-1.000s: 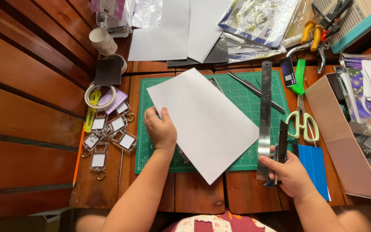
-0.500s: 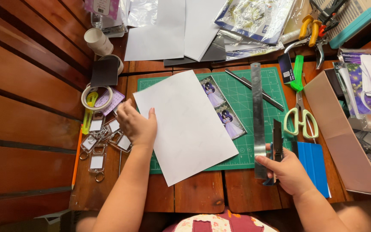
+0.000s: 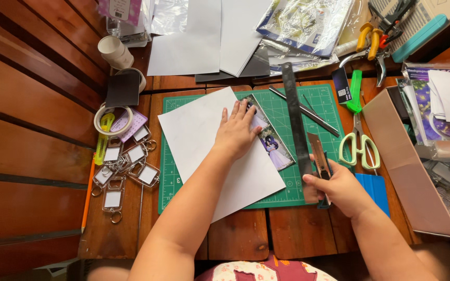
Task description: The person uses a metal ruler and a utility knife to cut a printed sheet of paper on a green cutting mat. They align the ruler, score the paper, and separate the sections. The person also uses a blue plastic scraper to smooth the paper surface.
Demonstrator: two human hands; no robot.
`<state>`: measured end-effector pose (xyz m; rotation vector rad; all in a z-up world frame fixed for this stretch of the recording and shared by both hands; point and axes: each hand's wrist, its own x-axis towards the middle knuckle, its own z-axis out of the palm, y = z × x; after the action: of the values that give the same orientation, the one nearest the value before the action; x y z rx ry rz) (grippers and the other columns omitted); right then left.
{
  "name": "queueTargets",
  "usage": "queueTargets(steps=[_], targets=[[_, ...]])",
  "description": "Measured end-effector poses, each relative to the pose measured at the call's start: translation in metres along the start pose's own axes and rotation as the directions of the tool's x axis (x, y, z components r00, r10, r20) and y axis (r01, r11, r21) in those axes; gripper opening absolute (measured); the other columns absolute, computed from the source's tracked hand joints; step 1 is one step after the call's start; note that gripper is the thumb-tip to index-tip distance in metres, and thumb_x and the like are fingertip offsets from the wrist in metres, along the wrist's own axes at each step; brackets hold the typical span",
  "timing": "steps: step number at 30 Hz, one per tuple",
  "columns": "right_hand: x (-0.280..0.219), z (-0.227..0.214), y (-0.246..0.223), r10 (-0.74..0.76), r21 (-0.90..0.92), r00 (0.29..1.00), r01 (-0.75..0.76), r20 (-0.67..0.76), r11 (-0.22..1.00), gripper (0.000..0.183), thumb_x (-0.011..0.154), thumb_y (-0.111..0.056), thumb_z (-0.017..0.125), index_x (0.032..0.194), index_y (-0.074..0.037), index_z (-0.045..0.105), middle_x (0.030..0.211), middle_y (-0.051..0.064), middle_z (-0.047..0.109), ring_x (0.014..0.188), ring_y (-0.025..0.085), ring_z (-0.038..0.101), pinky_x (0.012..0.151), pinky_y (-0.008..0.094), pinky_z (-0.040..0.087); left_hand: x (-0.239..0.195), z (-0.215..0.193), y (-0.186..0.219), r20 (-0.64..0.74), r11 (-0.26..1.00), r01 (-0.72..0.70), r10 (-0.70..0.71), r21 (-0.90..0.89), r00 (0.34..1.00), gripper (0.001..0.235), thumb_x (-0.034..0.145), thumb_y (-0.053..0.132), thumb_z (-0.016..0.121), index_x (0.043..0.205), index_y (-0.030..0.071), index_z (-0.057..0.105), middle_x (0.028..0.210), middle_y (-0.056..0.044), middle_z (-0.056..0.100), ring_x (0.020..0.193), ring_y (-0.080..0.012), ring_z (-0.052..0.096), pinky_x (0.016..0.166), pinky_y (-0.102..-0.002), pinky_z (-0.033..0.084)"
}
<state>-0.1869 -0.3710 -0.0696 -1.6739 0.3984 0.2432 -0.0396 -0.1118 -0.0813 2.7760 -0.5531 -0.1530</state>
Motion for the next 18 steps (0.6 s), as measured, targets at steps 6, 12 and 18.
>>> queueTargets(steps=[6, 12, 18], targets=[[0.001, 0.016, -0.054, 0.058, -0.175, 0.993, -0.039, 0.105, 0.984, 0.052, 0.069, 0.001, 0.09, 0.118, 0.005, 0.073, 0.068, 0.021, 0.066, 0.038, 0.028, 0.06, 0.025, 0.032, 0.038, 0.019, 0.02, -0.02, -0.086, 0.987, 0.059, -0.073, -0.151, 0.994, 0.059, 0.103, 0.045, 0.046, 0.154, 0.015, 0.043, 0.16, -0.012, 0.043, 0.153, -0.0245, 0.036, 0.126, -0.048, 0.021], [0.015, 0.027, -0.059, 0.09, -0.2, 0.987, -0.062, 0.135, 0.978, 0.063, 0.066, 0.007, 0.089, 0.126, 0.004, 0.07, 0.065, 0.021, 0.068, 0.037, 0.026, 0.058, 0.033, 0.034, 0.044, 0.018, 0.032, -0.033, -0.358, 0.882, -0.049, -0.139, -0.469, 0.923, 0.041, 0.098, 0.029, 0.057, 0.132, 0.012, 0.042, 0.137, -0.014, 0.052, 0.126, -0.0365, 0.062, 0.11, -0.046, 0.049], [0.023, 0.028, -0.042, 0.118, -0.246, 0.987, -0.089, 0.105, 0.965, 0.067, 0.07, 0.006, 0.087, 0.133, 0.0, 0.067, 0.063, 0.022, 0.07, 0.037, 0.027, 0.06, 0.037, 0.036, 0.048, 0.012, 0.01, -0.015, -0.186, 0.972, 0.075, -0.118, -0.223, 0.975, 0.067, 0.086, 0.061, 0.063, 0.138, 0.024, 0.043, 0.144, -0.003, 0.042, 0.139, -0.0279, 0.047, 0.117, -0.045, 0.038]])
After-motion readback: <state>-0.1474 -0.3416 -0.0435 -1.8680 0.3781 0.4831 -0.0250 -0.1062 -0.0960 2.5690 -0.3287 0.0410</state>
